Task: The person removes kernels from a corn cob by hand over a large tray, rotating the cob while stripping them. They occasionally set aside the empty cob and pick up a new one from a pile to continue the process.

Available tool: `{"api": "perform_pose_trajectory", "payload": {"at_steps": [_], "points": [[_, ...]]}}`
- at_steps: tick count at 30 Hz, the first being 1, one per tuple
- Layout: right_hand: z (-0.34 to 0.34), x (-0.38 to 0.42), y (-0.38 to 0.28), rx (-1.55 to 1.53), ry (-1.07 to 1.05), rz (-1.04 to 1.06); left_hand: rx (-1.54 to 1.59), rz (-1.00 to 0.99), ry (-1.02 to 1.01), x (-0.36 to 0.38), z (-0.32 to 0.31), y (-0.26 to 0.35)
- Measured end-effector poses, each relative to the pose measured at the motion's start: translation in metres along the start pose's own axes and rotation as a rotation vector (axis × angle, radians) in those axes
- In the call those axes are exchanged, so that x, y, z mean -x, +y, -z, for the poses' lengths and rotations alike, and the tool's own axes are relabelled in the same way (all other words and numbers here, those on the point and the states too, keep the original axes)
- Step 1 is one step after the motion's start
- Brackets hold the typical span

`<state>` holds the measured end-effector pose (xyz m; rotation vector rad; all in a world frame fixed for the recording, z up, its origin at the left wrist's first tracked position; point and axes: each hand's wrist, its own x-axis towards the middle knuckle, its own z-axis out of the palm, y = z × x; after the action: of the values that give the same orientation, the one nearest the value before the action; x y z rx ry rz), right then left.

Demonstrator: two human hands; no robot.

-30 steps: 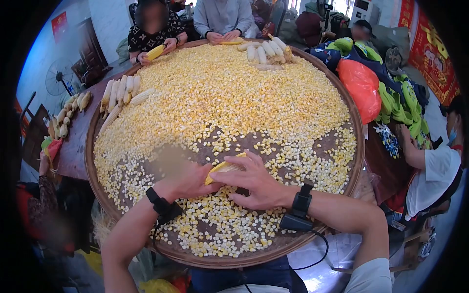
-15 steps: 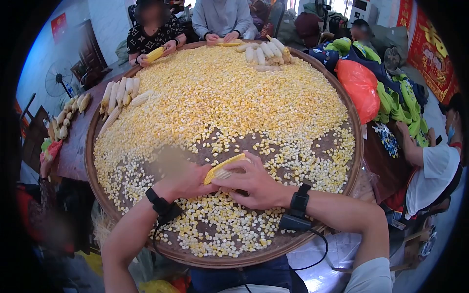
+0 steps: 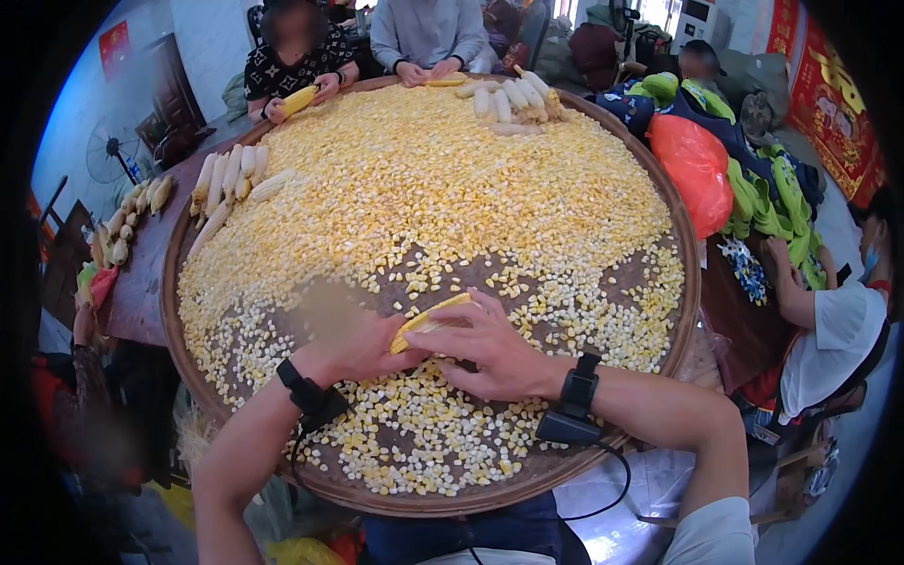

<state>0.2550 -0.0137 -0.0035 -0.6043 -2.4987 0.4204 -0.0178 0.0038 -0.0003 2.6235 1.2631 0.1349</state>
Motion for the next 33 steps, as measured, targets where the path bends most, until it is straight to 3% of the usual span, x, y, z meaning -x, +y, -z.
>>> {"api": "perform_pose_trajectory", "payload": {"at_steps": [33], "points": [[-0.0006, 0.0025, 0.0012, 0.062, -0.067, 0.023, 0.018, 0.02, -0.021, 0.0008, 0.0013, -0.0004]]}}
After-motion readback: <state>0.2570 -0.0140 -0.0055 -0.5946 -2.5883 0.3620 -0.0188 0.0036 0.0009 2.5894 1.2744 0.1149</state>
